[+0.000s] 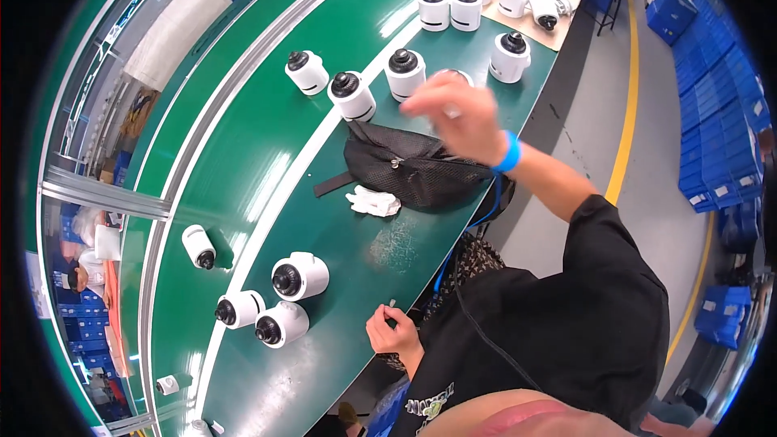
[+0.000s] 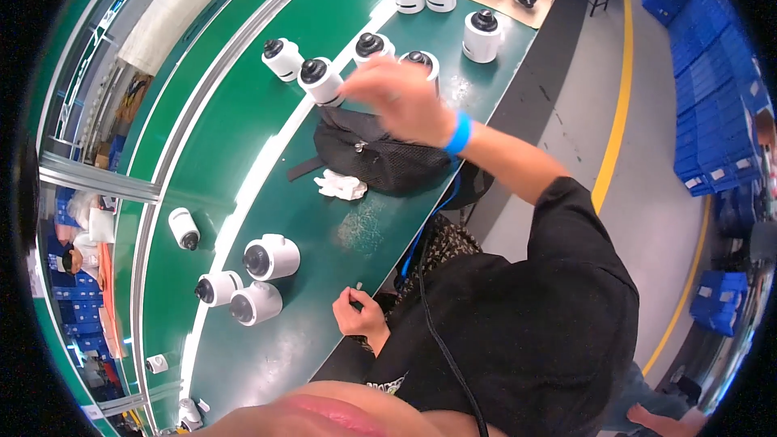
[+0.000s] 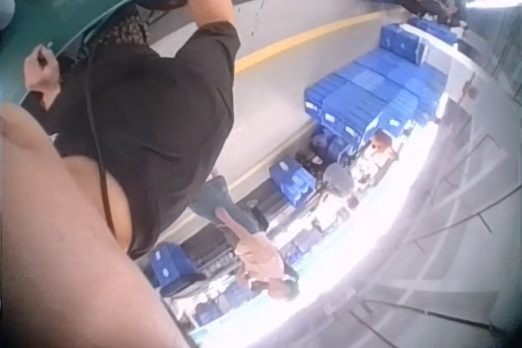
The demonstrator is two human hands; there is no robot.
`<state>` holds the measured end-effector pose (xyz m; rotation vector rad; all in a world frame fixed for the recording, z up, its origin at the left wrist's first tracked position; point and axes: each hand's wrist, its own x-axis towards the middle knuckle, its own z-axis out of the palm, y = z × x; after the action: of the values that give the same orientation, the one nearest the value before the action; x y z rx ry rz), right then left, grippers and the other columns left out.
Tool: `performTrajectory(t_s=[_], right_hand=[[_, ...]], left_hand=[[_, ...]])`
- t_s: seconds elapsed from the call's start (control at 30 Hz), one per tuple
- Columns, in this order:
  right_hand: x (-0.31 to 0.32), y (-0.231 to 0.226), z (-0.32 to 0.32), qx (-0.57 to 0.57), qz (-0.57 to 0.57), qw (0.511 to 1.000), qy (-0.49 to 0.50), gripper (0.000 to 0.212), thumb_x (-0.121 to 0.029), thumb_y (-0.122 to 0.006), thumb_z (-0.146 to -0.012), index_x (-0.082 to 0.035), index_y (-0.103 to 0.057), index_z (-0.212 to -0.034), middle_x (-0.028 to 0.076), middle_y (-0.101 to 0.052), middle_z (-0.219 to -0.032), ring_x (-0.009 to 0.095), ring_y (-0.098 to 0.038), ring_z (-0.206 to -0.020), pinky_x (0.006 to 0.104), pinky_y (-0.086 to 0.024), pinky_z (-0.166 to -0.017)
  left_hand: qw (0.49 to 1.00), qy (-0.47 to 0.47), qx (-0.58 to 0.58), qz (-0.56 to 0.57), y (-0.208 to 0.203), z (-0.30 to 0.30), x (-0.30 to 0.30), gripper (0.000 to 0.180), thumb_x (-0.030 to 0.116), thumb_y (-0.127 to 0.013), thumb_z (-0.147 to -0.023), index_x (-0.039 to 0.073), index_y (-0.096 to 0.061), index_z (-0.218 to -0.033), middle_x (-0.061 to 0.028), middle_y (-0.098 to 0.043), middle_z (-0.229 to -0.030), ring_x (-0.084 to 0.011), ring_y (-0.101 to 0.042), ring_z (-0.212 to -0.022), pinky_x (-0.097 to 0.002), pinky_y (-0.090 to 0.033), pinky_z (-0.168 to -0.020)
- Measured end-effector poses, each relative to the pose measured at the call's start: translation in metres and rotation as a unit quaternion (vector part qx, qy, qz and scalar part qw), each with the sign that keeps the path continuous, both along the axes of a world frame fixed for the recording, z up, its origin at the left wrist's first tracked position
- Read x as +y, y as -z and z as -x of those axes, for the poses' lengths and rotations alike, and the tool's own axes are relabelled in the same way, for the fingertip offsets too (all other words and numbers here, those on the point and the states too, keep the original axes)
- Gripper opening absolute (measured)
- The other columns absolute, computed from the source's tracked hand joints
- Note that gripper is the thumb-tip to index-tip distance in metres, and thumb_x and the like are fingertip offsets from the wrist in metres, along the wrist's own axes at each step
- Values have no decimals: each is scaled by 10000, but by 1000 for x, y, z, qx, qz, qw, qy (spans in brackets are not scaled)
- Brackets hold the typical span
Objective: Assembling the internal components and housing of security cameras on an industrial production line.
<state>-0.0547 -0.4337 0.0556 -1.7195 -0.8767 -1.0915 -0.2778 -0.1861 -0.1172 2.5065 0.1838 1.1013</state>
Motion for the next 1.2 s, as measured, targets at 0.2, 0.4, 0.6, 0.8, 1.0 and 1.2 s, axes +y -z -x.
performTrajectory(t_s=[0.2,0.4,0.6,0.8,1.0,1.2], right_hand=[[-150,50,46,307,-219,898,229,195,-138,-523,-956,-9,-669,-968,26,-594,-606,77,-541,-507,220,-414,-474],[-272,144,69,408,-388,756,333,276,-179,-411,-976,-29,-589,-1125,61,-666,-775,91,-609,-649,219,-450,-536],[-246,178,87,492,-327,749,300,246,-117,-501,-926,-52,-582,-1150,53,-637,-1076,106,-630,-831,230,-484,-620],[-188,166,100,563,-167,800,122,277,-174,-561,-913,-63,-582,-1166,39,-635,-1093,108,-621,-904,227,-480,-683],[-155,178,177,736,101,657,-131,379,-214,-571,-921,-72,-491,-1263,34,-602,-1157,123,-592,-969,269,-473,-780],[-273,132,227,735,-1,678,8,360,-222,-559,-908,-96,-517,-1242,34,-605,-1145,153,-606,-977,314,-492,-786]], left_hand=[[999,10,-22,-27,-4,-3,-4,21,38,-595,-803,26,-606,-816,-88,-588,-704,-279,-576,-602,-359,-466,-532],[999,31,-34,-9,1,3,-4,37,19,-645,-783,35,-625,-809,-96,-609,-738,-280,-591,-645,-367,-472,-564],[998,48,-46,-7,1,-4,-3,90,118,-678,-824,77,-625,-764,-51,-608,-708,-242,-573,-614,-334,-460,-545],[997,23,-67,-22,-1,-5,3,61,33,-637,-774,76,-618,-814,-48,-557,-672,-226,-547,-593,-330,-450,-539],[998,9,-64,11,1,1,4,76,39,-648,-755,91,-622,-805,-23,-553,-667,-206,-551,-588,-320,-453,-536],[996,26,-78,31,5,4,8,62,81,-647,-747,118,-608,-778,-21,-574,-714,-227,-579,-641,-341,-469,-548]])
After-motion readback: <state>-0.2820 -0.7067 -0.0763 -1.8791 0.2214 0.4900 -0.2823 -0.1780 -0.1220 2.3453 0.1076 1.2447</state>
